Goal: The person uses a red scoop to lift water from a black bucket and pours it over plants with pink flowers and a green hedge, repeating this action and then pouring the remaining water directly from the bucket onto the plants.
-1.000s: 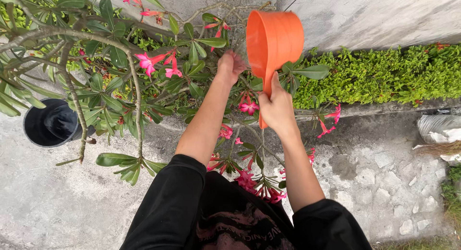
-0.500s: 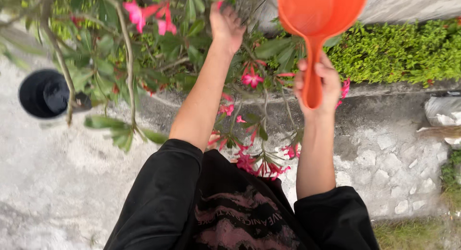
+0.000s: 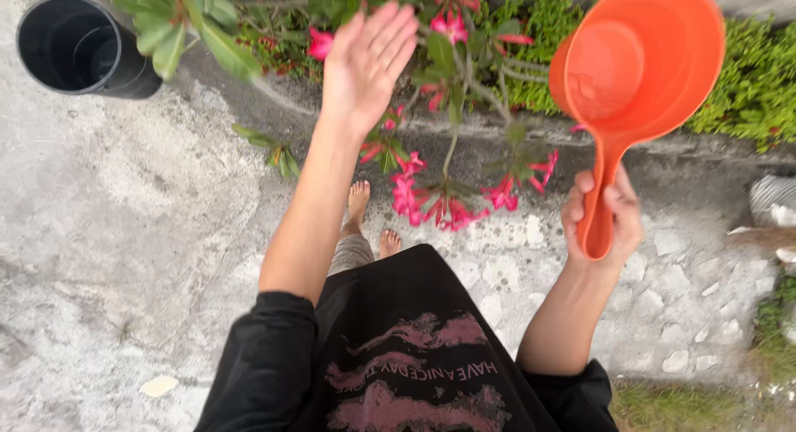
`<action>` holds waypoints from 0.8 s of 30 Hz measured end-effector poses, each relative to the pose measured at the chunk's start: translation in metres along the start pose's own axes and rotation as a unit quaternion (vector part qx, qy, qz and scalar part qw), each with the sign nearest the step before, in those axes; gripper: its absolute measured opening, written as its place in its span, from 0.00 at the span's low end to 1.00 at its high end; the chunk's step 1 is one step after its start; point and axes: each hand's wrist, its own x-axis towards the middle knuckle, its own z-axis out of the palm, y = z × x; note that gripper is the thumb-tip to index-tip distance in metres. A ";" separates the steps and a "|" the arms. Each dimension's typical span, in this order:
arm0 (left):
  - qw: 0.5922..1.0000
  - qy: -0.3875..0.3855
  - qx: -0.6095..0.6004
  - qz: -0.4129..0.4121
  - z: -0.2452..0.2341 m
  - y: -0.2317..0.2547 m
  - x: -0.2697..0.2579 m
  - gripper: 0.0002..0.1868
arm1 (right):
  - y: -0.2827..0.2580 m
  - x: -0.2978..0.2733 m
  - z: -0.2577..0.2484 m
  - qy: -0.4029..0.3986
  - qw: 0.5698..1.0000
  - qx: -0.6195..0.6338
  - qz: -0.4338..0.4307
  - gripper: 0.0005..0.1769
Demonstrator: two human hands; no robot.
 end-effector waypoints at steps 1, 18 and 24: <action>1.000 0.016 0.011 -0.004 -0.006 -0.003 -0.022 0.39 | 0.007 -0.017 -0.012 0.026 0.999 -0.025 -0.010 0.32; 0.928 0.320 0.021 -0.189 -0.312 -0.143 -0.176 0.15 | 0.167 -0.320 -0.186 0.242 0.960 0.003 0.142 0.24; 0.910 0.368 0.020 -0.188 -0.335 -0.138 -0.188 0.34 | 0.290 -0.274 -0.193 0.352 0.896 0.134 0.236 0.04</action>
